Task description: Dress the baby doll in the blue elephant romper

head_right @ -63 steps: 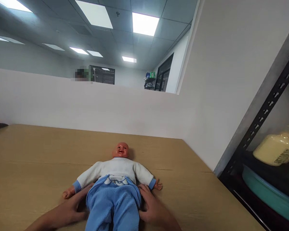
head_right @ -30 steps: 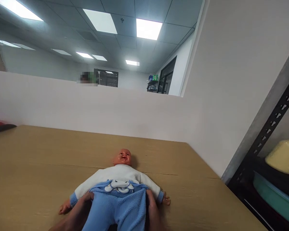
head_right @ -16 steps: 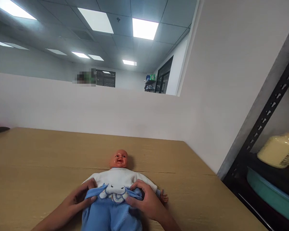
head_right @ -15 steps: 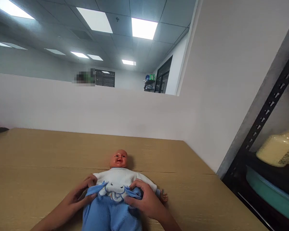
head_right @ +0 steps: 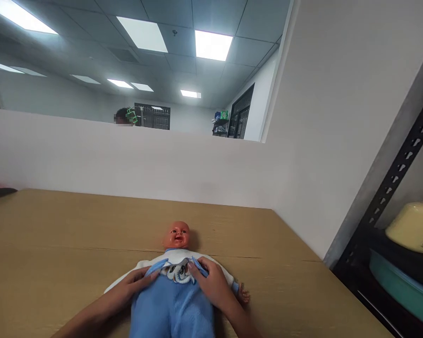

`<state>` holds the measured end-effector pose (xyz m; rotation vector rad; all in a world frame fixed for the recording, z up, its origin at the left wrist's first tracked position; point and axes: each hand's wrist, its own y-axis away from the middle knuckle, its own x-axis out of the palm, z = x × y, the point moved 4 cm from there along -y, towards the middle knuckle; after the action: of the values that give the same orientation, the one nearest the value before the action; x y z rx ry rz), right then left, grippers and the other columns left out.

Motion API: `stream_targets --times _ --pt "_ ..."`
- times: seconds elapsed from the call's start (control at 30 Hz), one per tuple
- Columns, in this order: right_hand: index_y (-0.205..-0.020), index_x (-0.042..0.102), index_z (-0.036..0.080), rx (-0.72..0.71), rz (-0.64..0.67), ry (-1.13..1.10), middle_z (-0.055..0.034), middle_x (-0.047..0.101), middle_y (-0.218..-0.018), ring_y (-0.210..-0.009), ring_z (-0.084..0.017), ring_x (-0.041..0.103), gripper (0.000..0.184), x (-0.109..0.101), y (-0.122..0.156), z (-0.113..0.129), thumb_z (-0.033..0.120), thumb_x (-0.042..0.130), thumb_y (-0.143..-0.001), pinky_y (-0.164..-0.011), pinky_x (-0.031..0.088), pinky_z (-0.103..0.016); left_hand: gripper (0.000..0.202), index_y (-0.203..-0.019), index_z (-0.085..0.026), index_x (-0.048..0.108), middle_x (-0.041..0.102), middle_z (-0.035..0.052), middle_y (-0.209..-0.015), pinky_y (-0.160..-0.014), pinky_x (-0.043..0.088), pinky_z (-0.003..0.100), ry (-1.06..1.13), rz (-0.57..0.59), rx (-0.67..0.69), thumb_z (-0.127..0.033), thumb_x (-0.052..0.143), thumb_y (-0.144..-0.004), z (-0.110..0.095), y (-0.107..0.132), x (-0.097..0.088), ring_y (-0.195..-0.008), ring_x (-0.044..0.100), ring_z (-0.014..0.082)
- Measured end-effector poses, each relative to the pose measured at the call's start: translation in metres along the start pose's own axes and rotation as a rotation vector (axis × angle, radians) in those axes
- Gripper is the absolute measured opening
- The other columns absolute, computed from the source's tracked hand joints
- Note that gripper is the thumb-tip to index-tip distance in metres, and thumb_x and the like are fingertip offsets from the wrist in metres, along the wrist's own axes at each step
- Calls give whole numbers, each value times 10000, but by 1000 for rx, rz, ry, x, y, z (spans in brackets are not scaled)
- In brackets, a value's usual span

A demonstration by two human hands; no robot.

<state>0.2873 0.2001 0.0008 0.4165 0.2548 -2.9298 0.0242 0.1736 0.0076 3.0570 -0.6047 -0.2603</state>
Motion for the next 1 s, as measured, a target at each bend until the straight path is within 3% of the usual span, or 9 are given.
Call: stream_targets --times 0.1,0.23,0.3,0.43,0.57,0.63,0.8,0.9,1.0 --pt "-989 803 208 31 66 12 -94 783 -1075 -1058 -313 676 519 -7 12 1 704 775 -838 -999 519 -398 606 -1231 -238 806 755 75 -1364 -1206 428 518 27 92 11 -681 823 -818 -1 13 1 -1338 589 429" --pt "-1095 784 228 35 62 -66 -93 762 -1153 -1126 -312 661 595 -4 7 -7 770 694 -867 -1028 520 -392 667 -1341 -256 755 643 80 -1535 -1300 279 522 136 -140 -23 -655 849 -814 7 12 -4 -1496 448 427" --pt "-1059 768 214 27 23 -64 -99 756 -1089 -1090 -318 655 640 1 -1 -12 813 634 -881 -1003 521 -406 699 -1337 -234 749 671 100 -1493 -1291 294 509 161 -177 -36 -682 839 -810 9 5 0 -1471 477 427" --pt "-1026 760 198 21 12 -67 -87 745 -1029 -1038 -306 650 656 8 -13 -17 823 640 -868 -986 511 -402 642 -1227 -224 790 770 90 -1297 -1212 396 491 99 -103 28 -725 791 -827 6 -2 8 -1318 592 416" --pt "-975 771 194 57 57 -64 -88 750 -1022 -1024 -308 656 569 3 -5 -24 748 696 -867 -1010 495 -413 605 -1276 -242 782 729 102 -1391 -1250 335 535 -16 -45 -12 -687 777 -866 14 9 -2 -1376 545 433" --pt "-977 771 199 74 68 -62 -92 753 -1048 -1074 -323 653 507 -6 6 -30 690 732 -855 -1054 477 -423 552 -1292 -273 772 709 87 -1424 -1270 305 536 -75 -32 -39 -623 800 -866 19 19 -14 -1410 514 434" --pt "-1063 776 247 132 193 -150 -62 753 -1106 -1228 -340 633 320 -31 40 -42 392 725 -782 -1103 473 -406 412 -1265 -306 760 728 39 -1328 -1221 387 478 -285 192 59 -283 775 -854 15 38 -31 -1333 575 385" --pt "-1059 771 277 100 285 -125 -60 735 -1081 -1146 -347 657 303 -39 54 -34 275 733 -758 -1050 506 -418 534 -1304 -314 743 693 54 -1384 -1231 376 460 -368 176 119 -231 846 -787 11 39 -29 -1346 565 371" --pt "-1042 794 282 20 262 29 -95 727 -1191 -1266 -370 618 244 -39 58 -28 320 789 -801 -1166 446 -441 477 -1259 -308 767 691 72 -1337 -1202 413 452 -382 183 171 -251 863 -794 10 37 -21 -1297 588 361"
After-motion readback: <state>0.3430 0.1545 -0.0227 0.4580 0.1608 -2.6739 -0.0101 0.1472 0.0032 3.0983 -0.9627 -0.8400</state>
